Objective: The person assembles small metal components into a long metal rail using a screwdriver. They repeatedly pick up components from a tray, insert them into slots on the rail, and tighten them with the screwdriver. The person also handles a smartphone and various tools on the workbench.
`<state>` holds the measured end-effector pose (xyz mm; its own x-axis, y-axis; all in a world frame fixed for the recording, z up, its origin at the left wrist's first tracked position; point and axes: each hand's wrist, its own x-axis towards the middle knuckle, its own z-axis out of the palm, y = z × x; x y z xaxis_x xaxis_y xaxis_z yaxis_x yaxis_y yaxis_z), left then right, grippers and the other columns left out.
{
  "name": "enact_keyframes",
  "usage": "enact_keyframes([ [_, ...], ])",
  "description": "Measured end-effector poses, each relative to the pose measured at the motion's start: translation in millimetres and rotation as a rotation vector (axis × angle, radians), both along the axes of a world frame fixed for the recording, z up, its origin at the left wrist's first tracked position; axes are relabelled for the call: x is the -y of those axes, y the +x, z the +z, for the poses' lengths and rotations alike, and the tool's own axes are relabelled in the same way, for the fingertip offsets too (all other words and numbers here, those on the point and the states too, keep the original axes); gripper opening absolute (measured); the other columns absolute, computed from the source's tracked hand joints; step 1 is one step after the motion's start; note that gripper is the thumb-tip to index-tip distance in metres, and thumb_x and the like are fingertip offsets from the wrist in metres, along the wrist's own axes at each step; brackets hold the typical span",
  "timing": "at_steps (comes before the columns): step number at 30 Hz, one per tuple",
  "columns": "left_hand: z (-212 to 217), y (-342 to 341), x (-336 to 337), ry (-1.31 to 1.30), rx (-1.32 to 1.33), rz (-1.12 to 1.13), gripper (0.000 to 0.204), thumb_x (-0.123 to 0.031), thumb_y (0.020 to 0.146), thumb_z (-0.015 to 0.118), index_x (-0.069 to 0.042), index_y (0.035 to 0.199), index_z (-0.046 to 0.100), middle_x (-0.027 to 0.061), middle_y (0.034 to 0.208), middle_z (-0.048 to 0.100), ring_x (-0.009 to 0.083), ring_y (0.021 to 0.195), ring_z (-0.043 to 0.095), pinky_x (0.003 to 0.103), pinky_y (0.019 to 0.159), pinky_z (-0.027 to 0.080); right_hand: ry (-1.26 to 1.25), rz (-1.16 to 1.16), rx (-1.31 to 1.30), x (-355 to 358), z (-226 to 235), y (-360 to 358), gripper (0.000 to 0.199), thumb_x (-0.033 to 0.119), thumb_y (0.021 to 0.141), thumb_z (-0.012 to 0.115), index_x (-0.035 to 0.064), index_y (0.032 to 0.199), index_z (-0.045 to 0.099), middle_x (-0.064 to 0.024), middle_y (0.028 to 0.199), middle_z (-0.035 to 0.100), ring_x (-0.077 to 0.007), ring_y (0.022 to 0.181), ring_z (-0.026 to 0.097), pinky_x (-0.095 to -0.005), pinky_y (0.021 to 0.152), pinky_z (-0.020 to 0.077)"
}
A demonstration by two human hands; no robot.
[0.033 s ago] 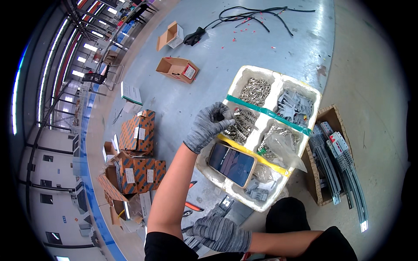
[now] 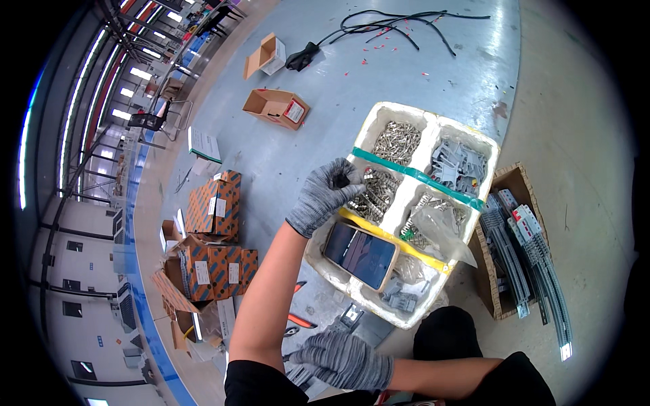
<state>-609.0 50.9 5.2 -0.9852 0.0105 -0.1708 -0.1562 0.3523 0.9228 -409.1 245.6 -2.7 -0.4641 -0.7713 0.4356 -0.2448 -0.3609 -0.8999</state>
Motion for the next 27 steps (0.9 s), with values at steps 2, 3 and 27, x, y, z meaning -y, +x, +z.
enact_keyframes([
  [2, 3.6, -0.4, -0.8, -0.199, 0.021, -0.011, 0.018, 0.002, 0.082, 0.069, -0.002, 0.097, 0.060, 0.0025, 0.086, 0.062, 0.0093, 0.081, 0.057, 0.026, 0.081, 0.051, -0.033, -0.037, 0.042, -4.7, 10.4, -21.9, 0.035, 0.015, 0.084, 0.059, 0.0041, 0.118, 0.060, -0.0165, 0.103, 0.063, -0.0319, 0.093, 0.062, -0.0417, 0.083, 0.0505],
  [3, 7.6, -2.5, -4.5, -0.320, 0.019, -0.031, 0.018, 0.001, 0.083, 0.067, -0.002, 0.099, 0.060, 0.0048, 0.086, 0.063, 0.0123, 0.081, 0.060, 0.027, 0.081, 0.051, -0.061, -0.119, 0.046, -4.6, 9.2, -22.9, 0.037, 0.012, 0.081, 0.062, 0.0052, 0.117, 0.060, -0.0153, 0.100, 0.063, -0.0320, 0.089, 0.063, -0.0419, 0.081, 0.0513],
  [27, -11.5, -19.9, -58.0, -1.112, -0.064, -0.218, 0.026, -0.029, 0.083, 0.063, -0.012, 0.102, 0.064, 0.0130, 0.099, 0.064, 0.0299, 0.092, 0.064, 0.043, 0.078, 0.051, 0.040, -0.083, 0.022, -1.0, 0.5, -21.2, 0.034, 0.013, 0.083, 0.059, 0.0069, 0.117, 0.061, -0.0140, 0.101, 0.064, -0.0303, 0.093, 0.062, -0.0418, 0.082, 0.0506],
])
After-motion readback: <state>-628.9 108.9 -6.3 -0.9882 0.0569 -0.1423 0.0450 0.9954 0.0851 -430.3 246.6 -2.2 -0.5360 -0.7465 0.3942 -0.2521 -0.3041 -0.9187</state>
